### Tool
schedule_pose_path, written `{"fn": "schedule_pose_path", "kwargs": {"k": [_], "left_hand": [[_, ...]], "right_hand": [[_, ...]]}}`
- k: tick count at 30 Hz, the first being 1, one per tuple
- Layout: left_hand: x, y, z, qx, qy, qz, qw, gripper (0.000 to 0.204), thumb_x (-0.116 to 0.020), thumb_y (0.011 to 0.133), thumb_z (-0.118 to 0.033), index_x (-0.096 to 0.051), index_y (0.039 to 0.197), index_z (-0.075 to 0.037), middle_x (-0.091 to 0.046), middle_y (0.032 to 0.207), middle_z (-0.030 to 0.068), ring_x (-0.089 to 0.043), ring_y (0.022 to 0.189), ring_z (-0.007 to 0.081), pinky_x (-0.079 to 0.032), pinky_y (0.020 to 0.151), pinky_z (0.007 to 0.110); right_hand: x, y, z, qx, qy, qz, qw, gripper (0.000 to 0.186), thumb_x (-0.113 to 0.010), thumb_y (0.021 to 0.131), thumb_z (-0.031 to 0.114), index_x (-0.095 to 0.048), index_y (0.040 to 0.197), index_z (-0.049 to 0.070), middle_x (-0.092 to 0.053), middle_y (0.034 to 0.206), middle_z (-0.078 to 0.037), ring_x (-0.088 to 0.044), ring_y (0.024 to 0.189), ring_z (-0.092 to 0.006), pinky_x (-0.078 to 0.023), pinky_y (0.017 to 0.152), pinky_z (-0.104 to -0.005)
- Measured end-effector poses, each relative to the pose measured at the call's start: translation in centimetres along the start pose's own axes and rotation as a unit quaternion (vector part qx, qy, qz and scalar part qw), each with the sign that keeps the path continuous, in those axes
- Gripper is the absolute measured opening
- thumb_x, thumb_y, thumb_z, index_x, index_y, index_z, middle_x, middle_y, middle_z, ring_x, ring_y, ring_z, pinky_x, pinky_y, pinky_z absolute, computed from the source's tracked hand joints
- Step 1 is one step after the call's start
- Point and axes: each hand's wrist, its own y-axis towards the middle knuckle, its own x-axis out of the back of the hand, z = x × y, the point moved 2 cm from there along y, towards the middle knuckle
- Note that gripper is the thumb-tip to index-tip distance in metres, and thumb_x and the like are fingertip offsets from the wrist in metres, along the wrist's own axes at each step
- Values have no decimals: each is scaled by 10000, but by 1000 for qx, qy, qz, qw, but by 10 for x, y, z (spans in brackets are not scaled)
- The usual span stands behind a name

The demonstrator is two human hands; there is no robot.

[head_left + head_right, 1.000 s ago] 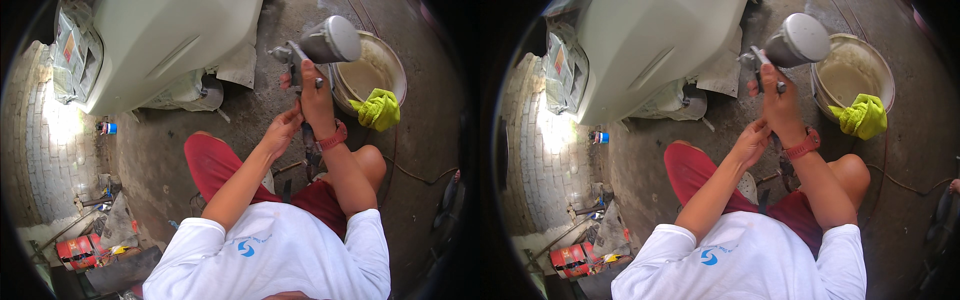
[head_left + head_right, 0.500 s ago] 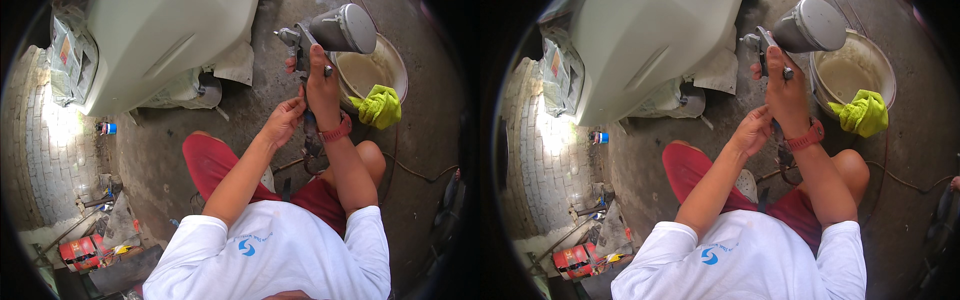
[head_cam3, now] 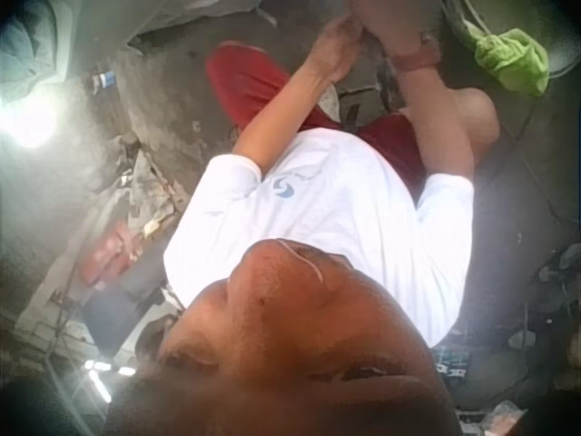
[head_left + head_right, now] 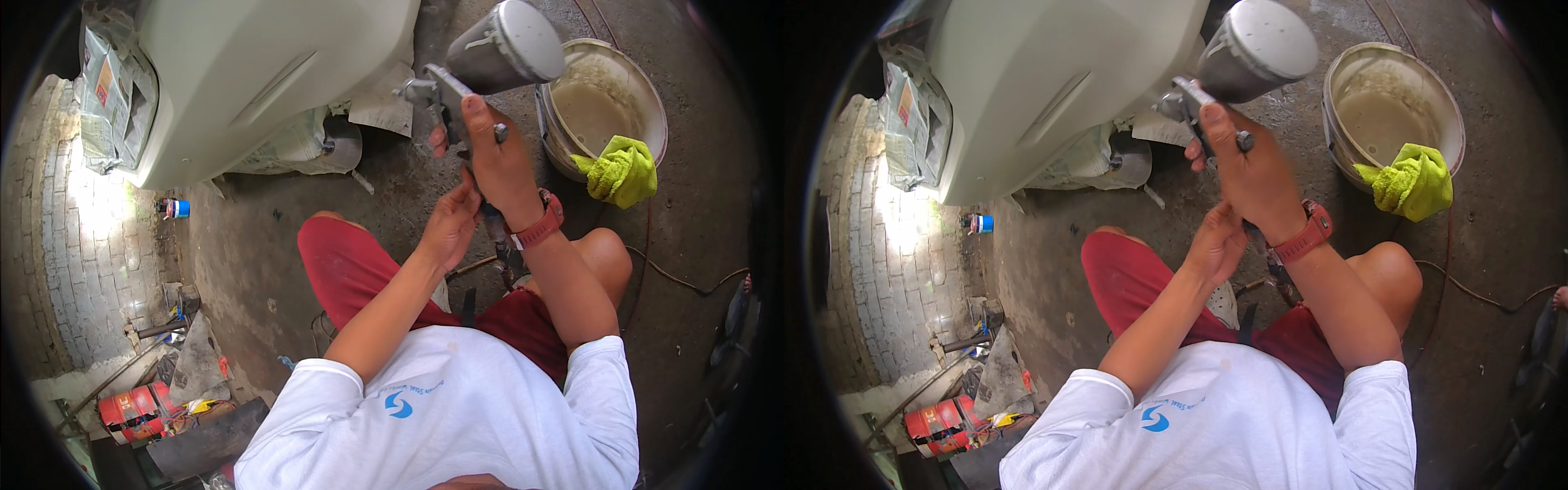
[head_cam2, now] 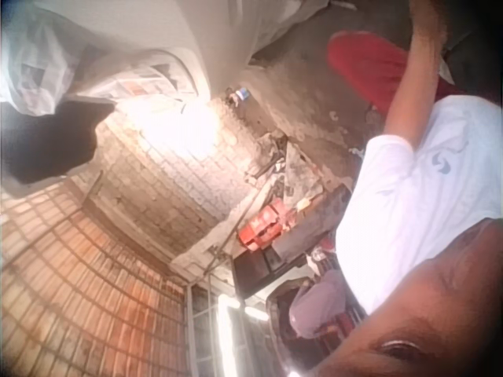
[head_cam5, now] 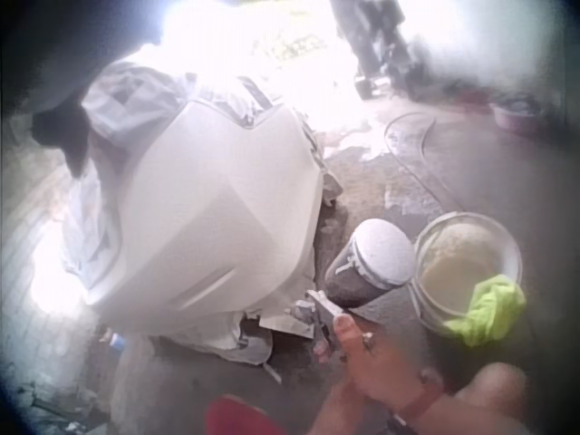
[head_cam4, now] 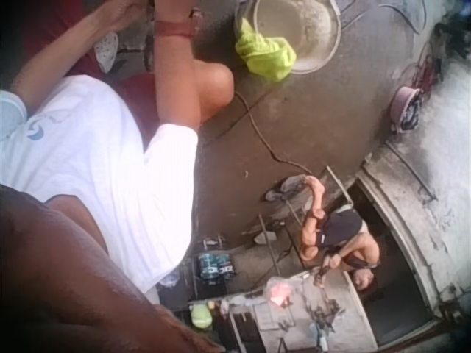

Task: The person wipes a white car bumper with a cloth, then uses a spray gun to apply paint to the surface. The person adjusts the spray gun and continues painting different sections of the bumper.

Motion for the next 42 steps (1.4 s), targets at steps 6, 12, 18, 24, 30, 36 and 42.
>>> {"fn": "schedule_pose_path", "kwargs": {"k": [6,12,18,24,30,36,42], "left_hand": [[10,-36,-10,19,11,0,1000,324,-716,1133,-283,-703,1440,-181,-690,1462,-42,-600,1384,131,-395,1214,403],[31,-112,-89,-16,643,-50,764,521,-788,1037,-390,-695,1470,-117,-610,1628,90,-503,1550,347,-330,1312,557],[70,-176,-132,-47,894,-67,441,562,-834,947,-384,-724,1461,-185,-581,1662,100,-439,1597,410,-202,1334,682],[95,-169,-114,-126,878,-129,443,420,-858,905,-360,-807,1298,-220,-652,1592,67,-486,1564,369,-231,1329,652],[93,-168,-114,-123,879,-129,442,407,-854,900,-350,-814,1284,-224,-667,1576,63,-500,1554,366,-244,1323,640],[96,-167,-114,-121,877,-135,444,405,-850,898,-346,-816,1284,-230,-668,1577,57,-500,1555,364,-241,1326,636],[96,-167,-115,-118,877,-134,447,392,-840,909,-327,-815,1284,-215,-670,1575,63,-498,1562,365,-226,1339,625]], "right_hand": [[-19,-7,-6,-46,90,91,991,671,-542,1178,567,-643,1576,37,-741,904,-39,-656,824,-94,-558,778,-279],[-27,-12,-9,-30,77,106,991,662,-543,1184,538,-635,1573,11,-729,901,-54,-640,829,-103,-555,796,-292],[-24,-15,-19,-12,81,96,992,663,-559,1178,528,-638,1561,-9,-690,826,-46,-647,811,-107,-559,778,-304],[-31,-7,-33,26,83,67,994,677,-584,1163,543,-657,1533,-19,-679,803,-38,-669,796,-101,-558,744,-294],[-17,8,-31,44,89,3,995,663,-598,1156,557,-706,1468,-17,-683,806,-17,-664,778,-87,-558,715,-288],[14,29,-10,146,9,-101,984,596,-501,1194,548,-727,1420,45,-690,883,12,-561,767,-56,-471,668,-257],[29,14,17,47,-5,-128,991,546,-501,1206,510,-751,1319,38,-658,853,41,-466,709,-48,-397,664,-245]]}}
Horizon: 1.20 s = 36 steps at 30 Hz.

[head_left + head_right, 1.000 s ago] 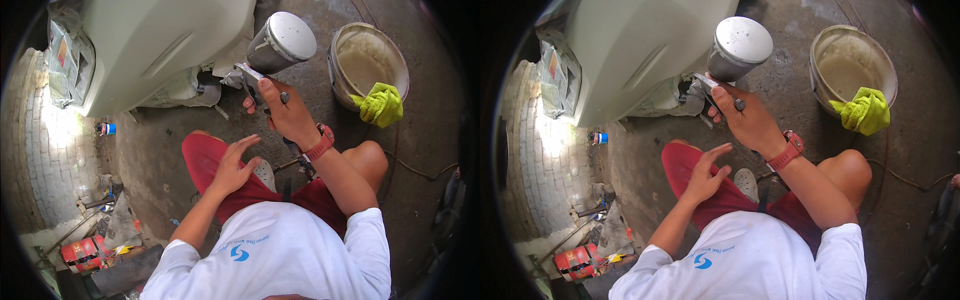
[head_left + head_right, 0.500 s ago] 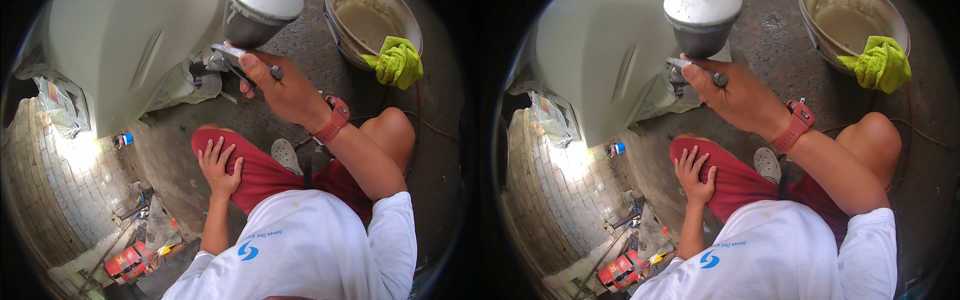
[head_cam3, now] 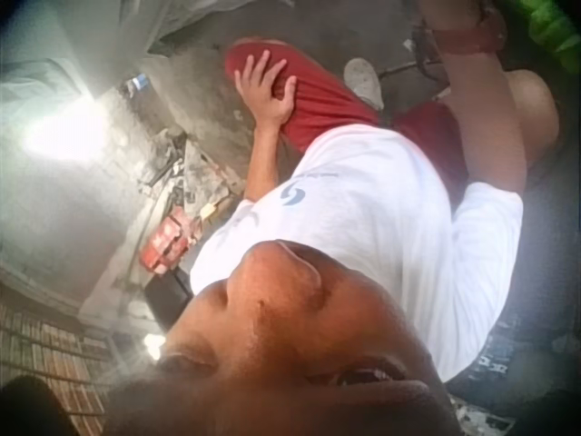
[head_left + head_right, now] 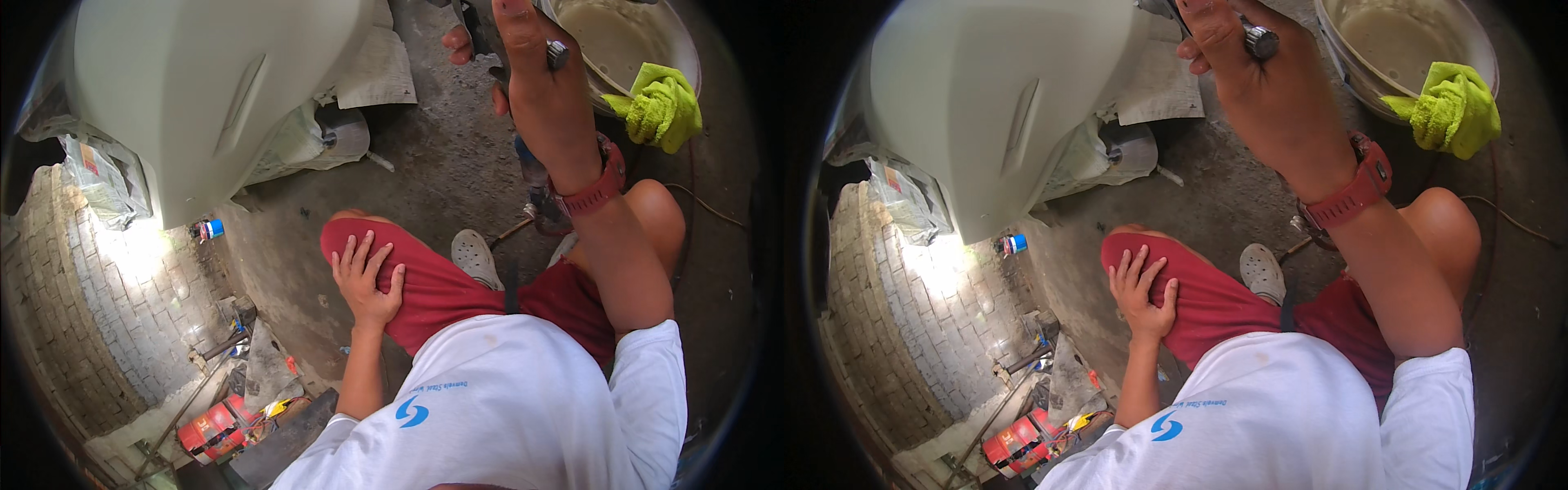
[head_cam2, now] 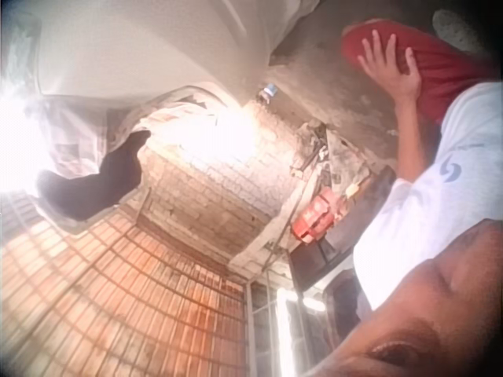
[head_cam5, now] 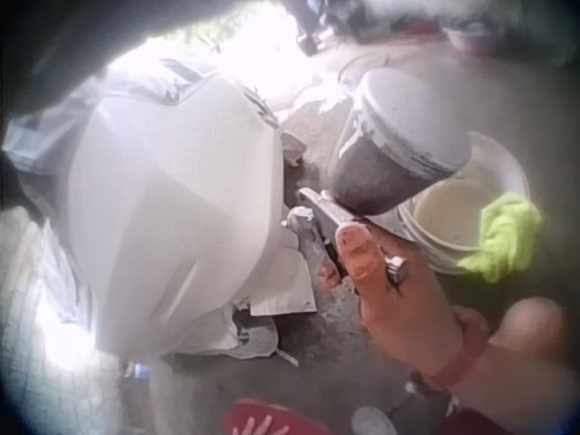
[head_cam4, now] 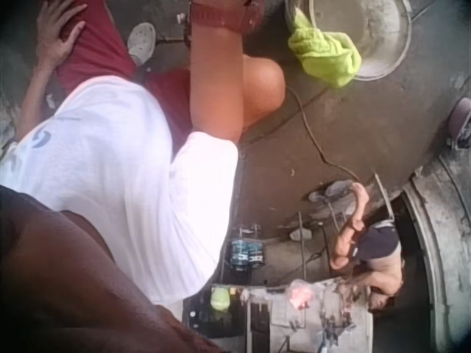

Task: The person wipes a white car bumper with a cloth, then uses a spray gun to apply paint to the surface. The person adjusts the spray gun and continues painting different sections of the bumper.

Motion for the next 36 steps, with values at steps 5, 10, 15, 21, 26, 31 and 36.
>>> {"fn": "schedule_pose_path", "kwargs": {"k": [5,10,15,21,26,31,36], "left_hand": [[2,1,-2,3,-4,0,1000,381,-837,910,-316,-817,1275,-206,-677,1565,71,-502,1561,366,-219,1343,622],[3,2,-4,6,-9,-6,1000,377,-839,905,-314,-820,1266,-207,-682,1558,73,-509,1552,370,-219,1343,621],[3,2,-5,4,-10,-4,1000,375,-836,905,-316,-821,1263,-206,-685,1554,70,-509,1551,370,-228,1339,623],[3,1,-5,1,-9,-14,1000,387,-846,895,-328,-825,1267,-224,-684,1557,38,-517,1539,343,-248,1332,610],[5,3,-6,-1,-21,-20,1000,397,-859,884,-342,-828,1264,-230,-681,1560,24,-529,1528,329,-258,1332,602],[7,9,-11,-4,-43,-17,999,390,-862,880,-344,-836,1246,-212,-691,1545,28,-549,1513,319,-277,1327,600],[10,14,-16,-19,-59,-33,998,370,-854,891,-346,-839,1227,-191,-701,1527,35,-551,1512,310,-290,1323,595]], "right_hand": [[-12,5,-8,83,11,9,996,566,-544,1183,534,-754,1335,31,-695,835,12,-571,694,-58,-465,645,-247],[-26,-18,-17,21,97,75,992,614,-628,1155,519,-711,1475,1,-698,824,-17,-655,787,-75,-559,743,-267],[-41,-33,-12,-45,87,179,979,648,-596,1164,535,-681,1517,-2,-701,834,-19,-652,801,-81,-560,761,-270],[-39,-27,-4,-56,94,151,982,635,-586,1172,519,-676,1529,0,-725,883,-45,-654,825,-80,-557,773,-270],[-27,-7,18,42,40,13,998,617,-521,1177,547,-714,1438,22,-779,965,-48,-701,858,-79,-502,637,-240],[-25,2,55,72,-36,-50,995,761,-354,1176,676,-756,1270,36,-828,1013,-67,-774,884,-133,-461,533,-263],[-45,-2,75,56,-14,-27,998,779,-370,1154,720,-750,1240,46,-819,989,-60,-769,873,-122,-459,529,-261]]}}
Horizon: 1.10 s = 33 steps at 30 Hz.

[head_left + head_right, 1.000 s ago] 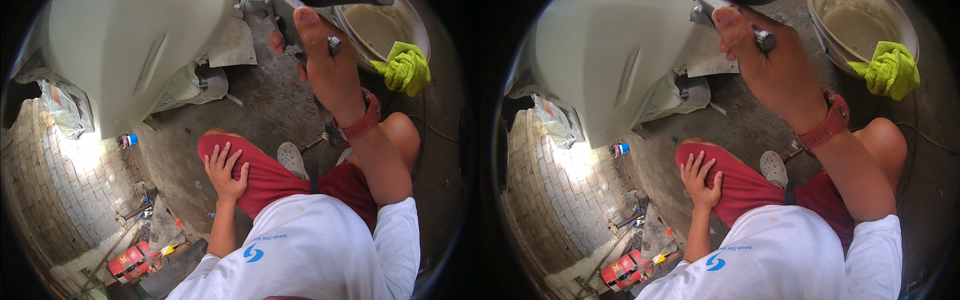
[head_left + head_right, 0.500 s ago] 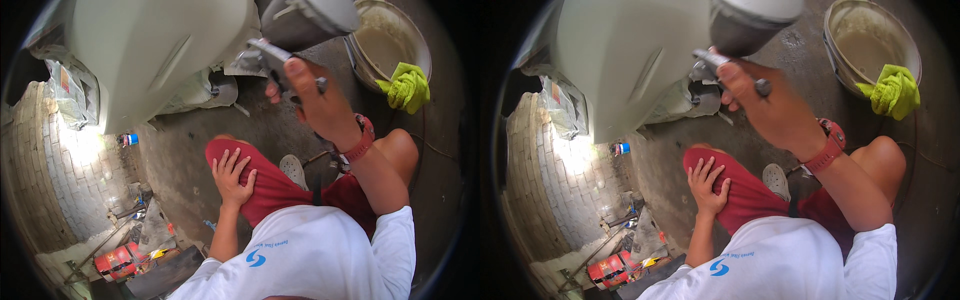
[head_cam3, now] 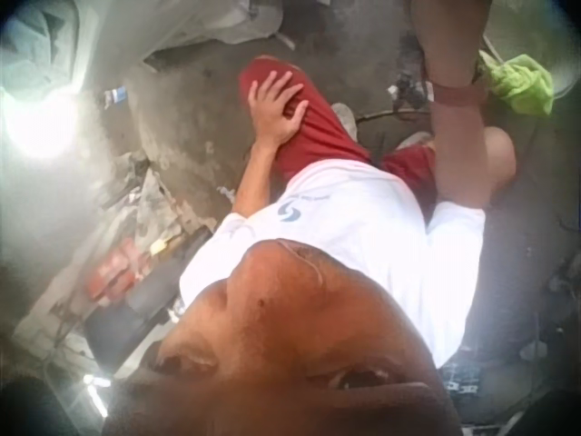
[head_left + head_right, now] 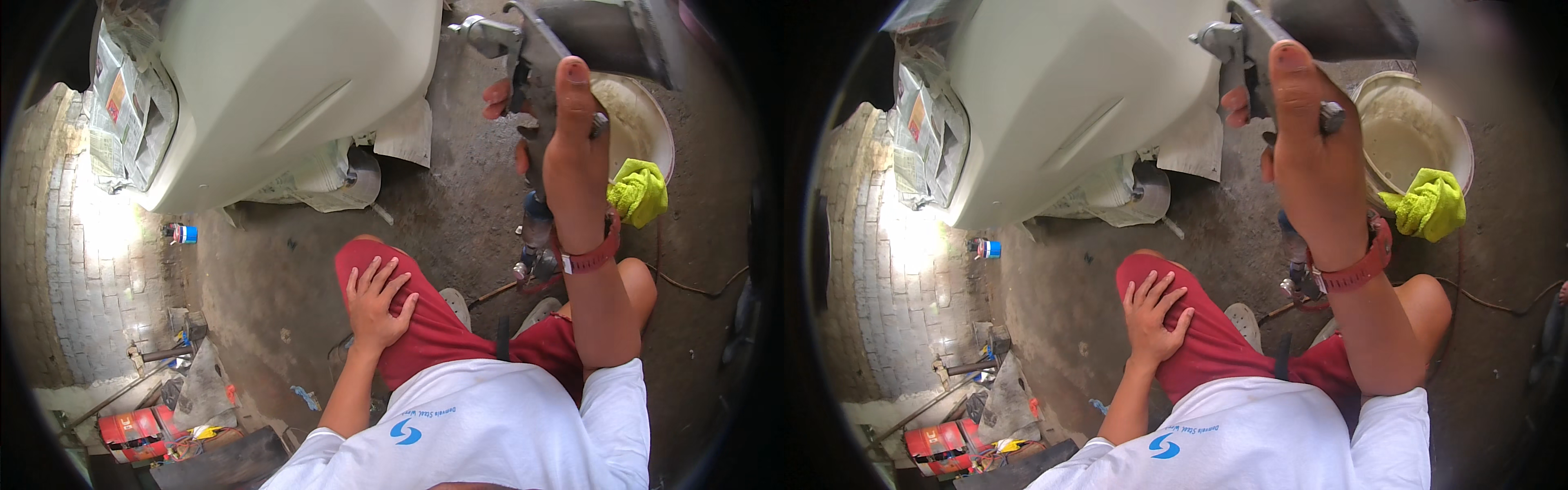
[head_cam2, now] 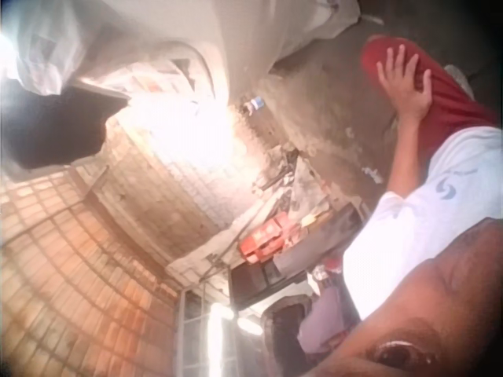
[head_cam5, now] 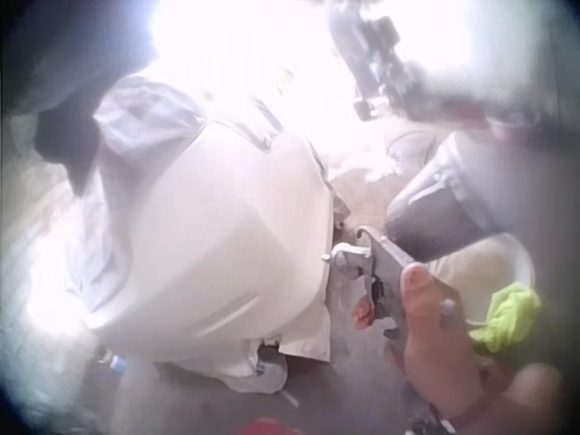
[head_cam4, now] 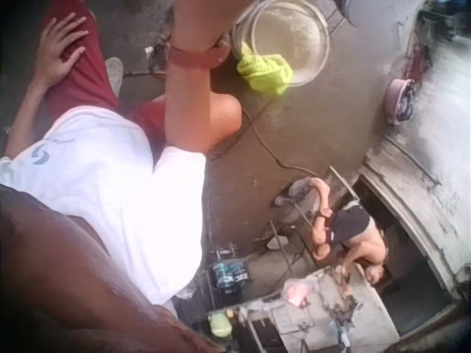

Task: The person wipes a white car bumper with a cloth, then uses a spray gun to apply paint to the surface. The person adjusts the spray gun and continues painting different sections of the bumper.

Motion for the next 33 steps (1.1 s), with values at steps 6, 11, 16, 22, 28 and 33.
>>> {"fn": "schedule_pose_path", "kwargs": {"k": [6,11,16,22,28,33], "left_hand": [[2,-1,-2,-4,-10,-10,1000,365,-851,898,-351,-838,1219,-177,-703,1520,40,-546,1517,308,-291,1325,591],[1,0,-3,-10,-25,-19,999,355,-858,899,-334,-831,1216,-177,-716,1499,41,-553,1513,323,-287,1323,594],[1,0,-2,-12,-36,-20,999,353,-853,905,-335,-832,1217,-171,-719,1491,48,-552,1515,321,-286,1322,598],[2,-2,1,-14,-40,-26,999,360,-854,905,-341,-835,1216,-162,-725,1481,56,-556,1511,321,-283,1321,604],[2,-3,3,-14,-47,-28,998,352,-854,906,-341,-840,1206,-158,-731,1470,59,-560,1509,320,-286,1318,601],[2,-3,4,-20,-50,-33,998,352,-855,906,-342,-841,1205,-156,-733,1469,63,-559,1511,320,-289,1315,602]], "right_hand": [[-31,-19,15,-20,19,89,996,698,-428,1168,671,-735,1278,54,-782,952,-37,-735,854,-83,-447,508,-241],[-58,-38,27,-22,61,199,978,672,-463,1182,616,-732,1353,24,-793,984,-52,-743,874,-86,-452,491,-219],[-70,-34,38,-30,107,265,958,660,-555,1164,595,-768,1283,-19,-706,845,-35,-628,755,-85,-513,651,-261],[-56,-2,41,-47,-19,177,983,701,-449,1161,657,-766,1169,32,-779,862,-58,-742,739,-114,-462,448,-254],[-27,33,47,21,-57,68,996,714,-454,1138,707,-734,1227,57,-794,871,-72,-774,770,-136,-470,453,-262],[-26,47,68,98,-22,-25,995,663,-476,1162,648,-758,1224,52,-755,845,-34,-698,687,-103,-474,511,-248]]}}
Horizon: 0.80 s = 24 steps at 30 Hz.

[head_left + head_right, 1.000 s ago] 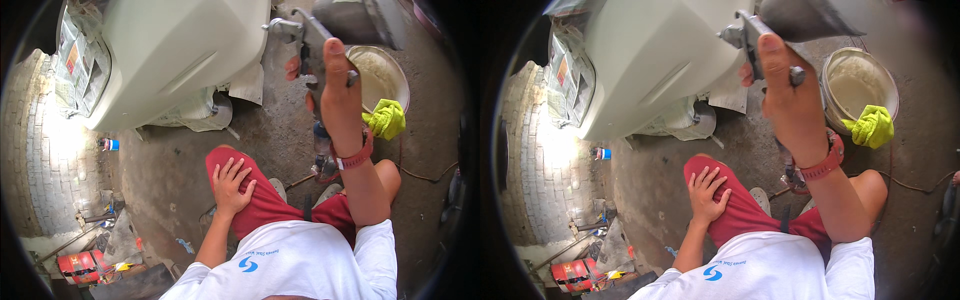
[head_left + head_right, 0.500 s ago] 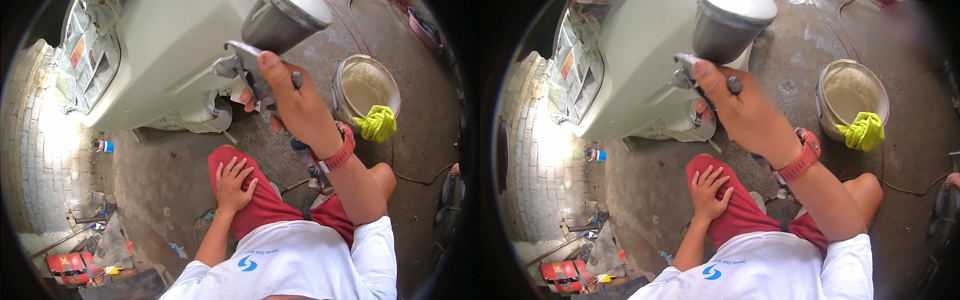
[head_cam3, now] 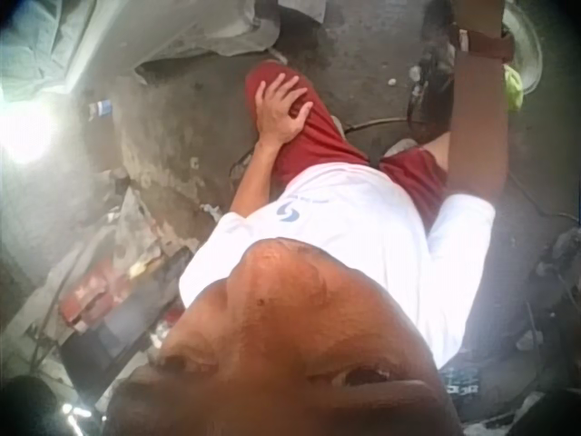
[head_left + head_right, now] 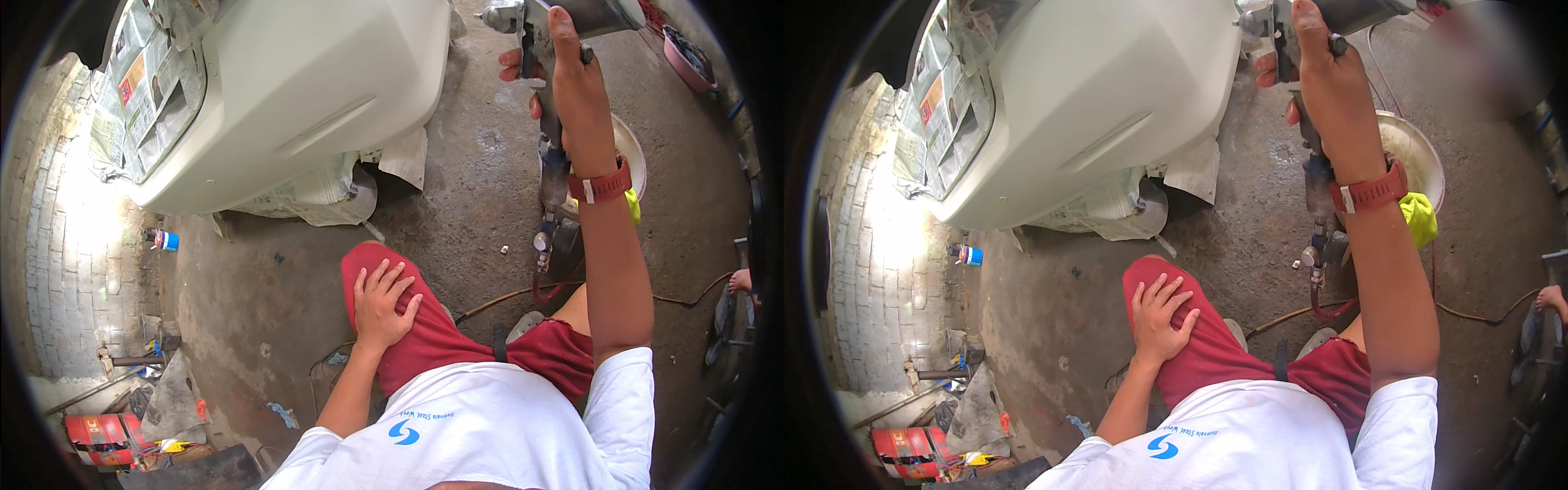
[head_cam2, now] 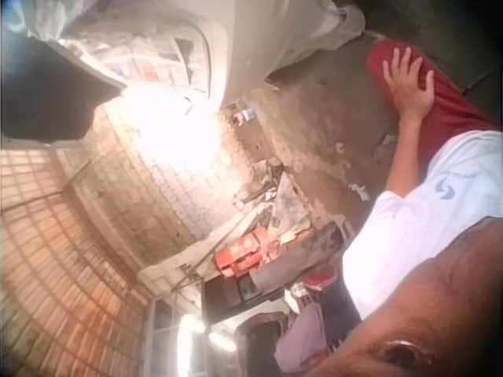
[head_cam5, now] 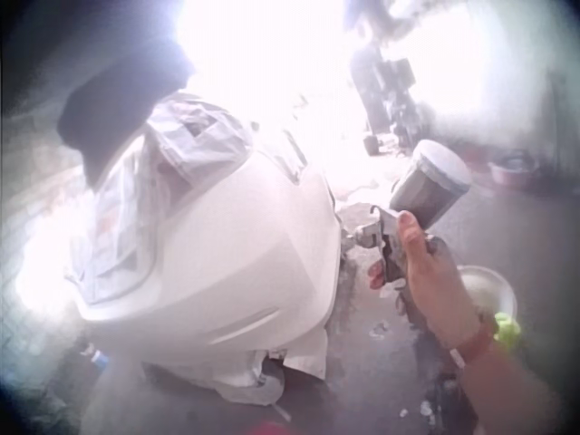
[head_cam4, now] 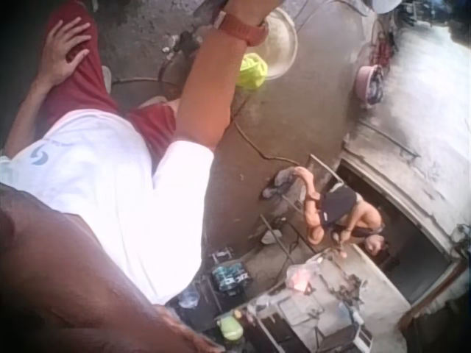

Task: The person wipes a white car bumper with a cloth, then uses a spray gun to apply paint to the surface. The person adjusts the spray gun and continues painting different sections of the bumper.

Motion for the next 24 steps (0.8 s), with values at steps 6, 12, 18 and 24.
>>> {"fn": "schedule_pose_path", "kwargs": {"k": [6,12,18,24], "left_hand": [[-1,0,0,-2,-2,0,1000,351,-850,910,-350,-843,1199,-151,-735,1466,68,-560,1509,323,-287,1315,603],[0,0,0,-4,-4,-4,1000,348,-846,917,-353,-845,1199,-149,-738,1459,71,-564,1506,326,-287,1316,601],[0,0,0,-4,-9,-8,1000,347,-845,919,-352,-844,1200,-147,-742,1454,69,-569,1503,321,-292,1315,599],[-1,-2,1,-2,-9,-11,1000,345,-849,917,-349,-842,1198,-149,-741,1454,66,-569,1503,318,-294,1315,590]], "right_hand": [[-5,3,25,-39,-15,-18,999,675,-467,1154,671,-763,1163,65,-746,802,-35,-721,670,-113,-509,482,-261],[-10,0,42,-68,-27,115,991,665,-468,1160,650,-738,1212,45,-745,816,-44,-706,670,-111,-519,496,-266],[-41,-27,30,-43,10,183,982,742,-517,1131,689,-746,1102,-16,-754,760,-87,-643,528,-125,-493,447,-286],[-63,-56,24,-123,0,289,949,713,-454,1155,671,-741,1207,21,-805,893,-91,-780,772,-143,-474,442,-277]]}}
